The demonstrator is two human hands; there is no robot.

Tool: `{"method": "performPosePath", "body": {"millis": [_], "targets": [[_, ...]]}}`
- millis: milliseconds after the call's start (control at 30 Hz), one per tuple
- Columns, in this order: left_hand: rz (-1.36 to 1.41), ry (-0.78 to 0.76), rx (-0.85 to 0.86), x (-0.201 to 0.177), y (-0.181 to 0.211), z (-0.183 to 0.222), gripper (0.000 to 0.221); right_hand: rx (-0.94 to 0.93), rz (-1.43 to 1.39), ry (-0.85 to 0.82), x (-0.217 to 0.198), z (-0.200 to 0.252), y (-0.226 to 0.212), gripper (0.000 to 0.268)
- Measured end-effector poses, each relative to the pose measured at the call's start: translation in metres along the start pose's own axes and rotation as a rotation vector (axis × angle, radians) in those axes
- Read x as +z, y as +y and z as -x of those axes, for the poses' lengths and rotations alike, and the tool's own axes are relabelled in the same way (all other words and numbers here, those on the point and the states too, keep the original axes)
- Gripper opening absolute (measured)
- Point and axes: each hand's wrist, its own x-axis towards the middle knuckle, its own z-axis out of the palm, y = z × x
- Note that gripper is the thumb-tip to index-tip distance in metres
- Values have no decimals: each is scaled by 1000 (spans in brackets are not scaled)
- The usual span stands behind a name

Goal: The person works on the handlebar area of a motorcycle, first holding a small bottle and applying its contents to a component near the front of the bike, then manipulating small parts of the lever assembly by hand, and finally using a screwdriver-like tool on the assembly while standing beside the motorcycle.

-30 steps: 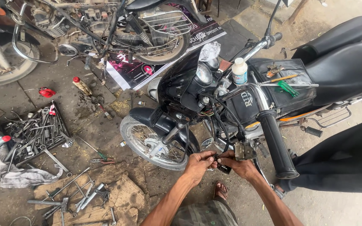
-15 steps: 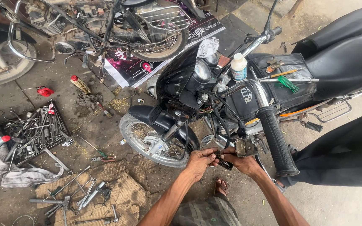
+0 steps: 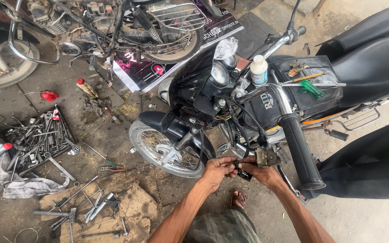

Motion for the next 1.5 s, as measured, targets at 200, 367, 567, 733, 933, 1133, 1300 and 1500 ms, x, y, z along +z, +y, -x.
{"method": "performPosePath", "body": {"millis": [200,367,567,733,933,1133,1300,1500], "targets": [[-11,-7,-30,-4,-1,-6,35,-4,-47,73,2,3,-6,22],[-51,-30,-53,-6,5,-6,35,-48,-87,79,6,-1,4,21],[-20,-67,-81,-14,1,-10,34,-112,-53,115,13,0,14,20],[-58,-84,-67,-9,-2,-8,33,-208,68,128,10,0,15,20],[-6,-68,-62,0,2,-4,32,-215,211,143,0,8,4,21],[25,-60,-109,0,4,-6,31,-177,113,77,-3,11,0,25],[103,-86,-112,-9,-4,-10,31,-109,81,61,-3,13,-15,25],[166,-80,-119,-13,-9,-10,31,-121,33,8,-2,9,-14,23]]}}
